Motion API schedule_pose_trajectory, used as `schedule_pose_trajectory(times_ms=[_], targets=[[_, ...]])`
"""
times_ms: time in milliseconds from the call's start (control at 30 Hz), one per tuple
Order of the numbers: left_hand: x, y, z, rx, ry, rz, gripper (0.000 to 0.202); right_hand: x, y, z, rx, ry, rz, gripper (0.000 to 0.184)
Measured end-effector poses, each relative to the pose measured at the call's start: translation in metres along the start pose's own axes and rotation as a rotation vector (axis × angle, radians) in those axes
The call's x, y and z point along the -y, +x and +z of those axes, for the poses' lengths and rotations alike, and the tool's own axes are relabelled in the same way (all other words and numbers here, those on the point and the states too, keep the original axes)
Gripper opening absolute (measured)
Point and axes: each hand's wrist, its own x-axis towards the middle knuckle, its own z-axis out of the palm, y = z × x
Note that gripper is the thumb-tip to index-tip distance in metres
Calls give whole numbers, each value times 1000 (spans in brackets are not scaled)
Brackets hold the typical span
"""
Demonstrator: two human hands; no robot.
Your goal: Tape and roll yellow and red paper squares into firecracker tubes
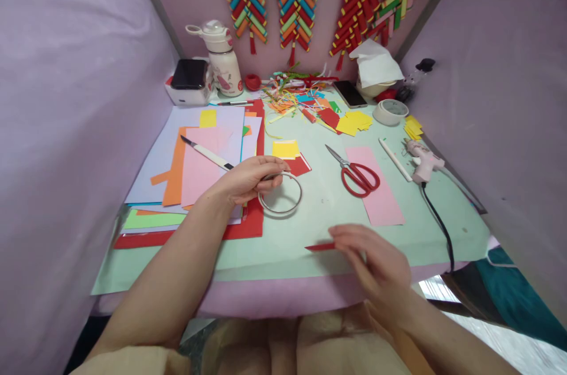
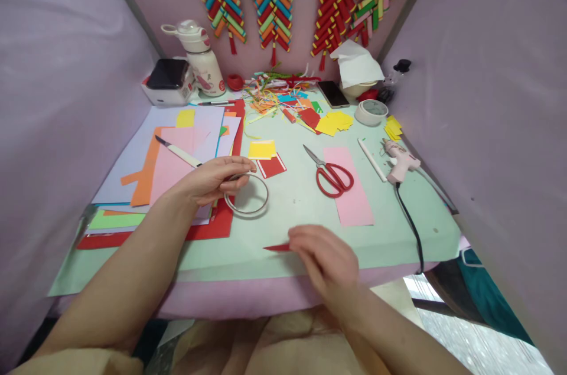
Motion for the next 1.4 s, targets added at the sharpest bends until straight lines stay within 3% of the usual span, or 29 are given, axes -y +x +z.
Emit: schedule_pose_trajectory(times_ms=[67, 167, 300, 433, 533, 667, 800, 900, 1000, 1100, 1200, 1400], targets=[[1, 1, 0, 2, 6, -2, 12, -5, 27, -3, -99, 29, 202, 14], [0, 0, 2, 19, 9, -10, 11, -24, 66, 3, -57, 44, 412, 13], [-2, -2, 5, 34, 26, -37, 12, -54, 92, 28, 23, -101, 406, 16], [-3, -4, 8, 57, 55, -90, 12, -67, 91, 46, 100, -337, 261, 17], [-1, -4, 10, 77, 84, -119, 13, -68, 88, 47, 131, -448, 249, 15], [0, -3, 13, 78, 112, -133, 15, -64, 85, 36, 73, -388, 212, 17], [0, -3, 16, 67, 133, -140, 17, -62, 78, 24, 273, -246, 17, 19], [1, -2, 19, 57, 143, -139, 19, -62, 74, 23, 356, -210, -13, 21], [2, -2, 23, 76, 139, -138, 20, -58, 75, 27, 272, -187, 63, 19], [6, 0, 24, 108, 140, -136, 19, -49, 77, 28, 179, -71, 236, 18], [10, 2, 25, 125, 145, -123, 18, -41, 78, 27, 200, 90, 372, 19], [15, 3, 31, 107, 178, -98, 20, -36, 81, 28, 236, 224, 480, 24]])
